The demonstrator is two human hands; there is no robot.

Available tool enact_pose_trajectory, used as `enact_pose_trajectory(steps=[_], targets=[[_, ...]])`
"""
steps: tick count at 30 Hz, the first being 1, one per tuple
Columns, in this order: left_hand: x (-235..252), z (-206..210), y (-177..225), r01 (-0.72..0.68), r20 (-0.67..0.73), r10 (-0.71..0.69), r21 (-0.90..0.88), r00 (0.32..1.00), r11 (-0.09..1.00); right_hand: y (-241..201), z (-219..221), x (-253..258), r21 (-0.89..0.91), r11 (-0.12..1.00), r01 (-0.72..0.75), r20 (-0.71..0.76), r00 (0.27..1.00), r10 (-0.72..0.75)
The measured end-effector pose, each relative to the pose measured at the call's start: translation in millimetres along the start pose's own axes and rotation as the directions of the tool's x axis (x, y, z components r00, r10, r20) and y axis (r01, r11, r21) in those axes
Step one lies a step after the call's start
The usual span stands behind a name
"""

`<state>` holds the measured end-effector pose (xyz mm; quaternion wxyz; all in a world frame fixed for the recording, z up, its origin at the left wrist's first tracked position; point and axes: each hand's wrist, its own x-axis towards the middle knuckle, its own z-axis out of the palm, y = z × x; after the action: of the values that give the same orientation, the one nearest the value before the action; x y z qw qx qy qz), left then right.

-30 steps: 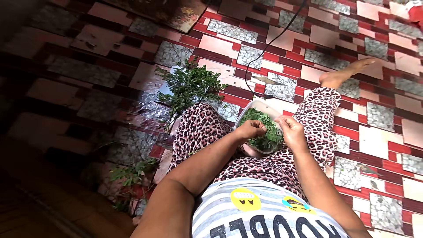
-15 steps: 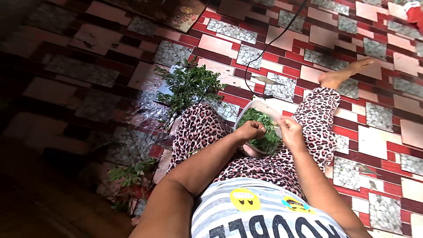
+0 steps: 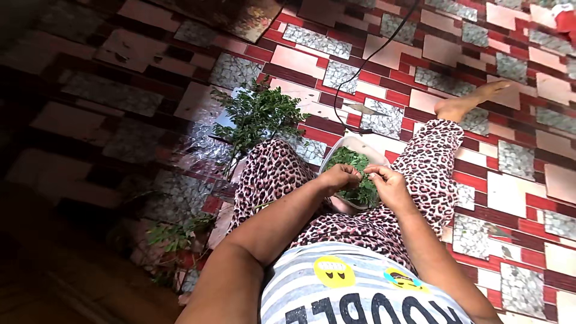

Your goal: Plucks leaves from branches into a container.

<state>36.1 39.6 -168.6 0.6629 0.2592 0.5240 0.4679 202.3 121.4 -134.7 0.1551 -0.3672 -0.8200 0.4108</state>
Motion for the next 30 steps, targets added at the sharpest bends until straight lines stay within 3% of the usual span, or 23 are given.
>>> enact_pose_trajectory(steps=[6,14,21,26,30], targets=[[3,-2,-2,-0.005,-0.011,0.004,-0.055,1.0,0.998,8,0,3,0.131,0.975,-0.18,0.04,0.983,0.177],[11,-5,-6,-0.018,0.003,0.018,-0.053,1.0,0.998,9,9,3,0.165,0.975,-0.149,0.019,0.989,0.147],[12,-8,-2,-0.025,-0.017,0.024,-0.05,1.0,0.998,8,5,1,0.123,0.992,-0.039,-0.094,0.994,0.051],[11,-7,-3,-0.037,-0.003,0.037,-0.041,0.999,0.998,9,2,1,0.113,0.983,-0.147,0.0,0.989,0.148],[10,-7,-7,-0.051,-0.002,0.051,-0.024,0.999,0.998,7,5,2,0.193,0.959,-0.209,-0.004,0.977,0.214]])
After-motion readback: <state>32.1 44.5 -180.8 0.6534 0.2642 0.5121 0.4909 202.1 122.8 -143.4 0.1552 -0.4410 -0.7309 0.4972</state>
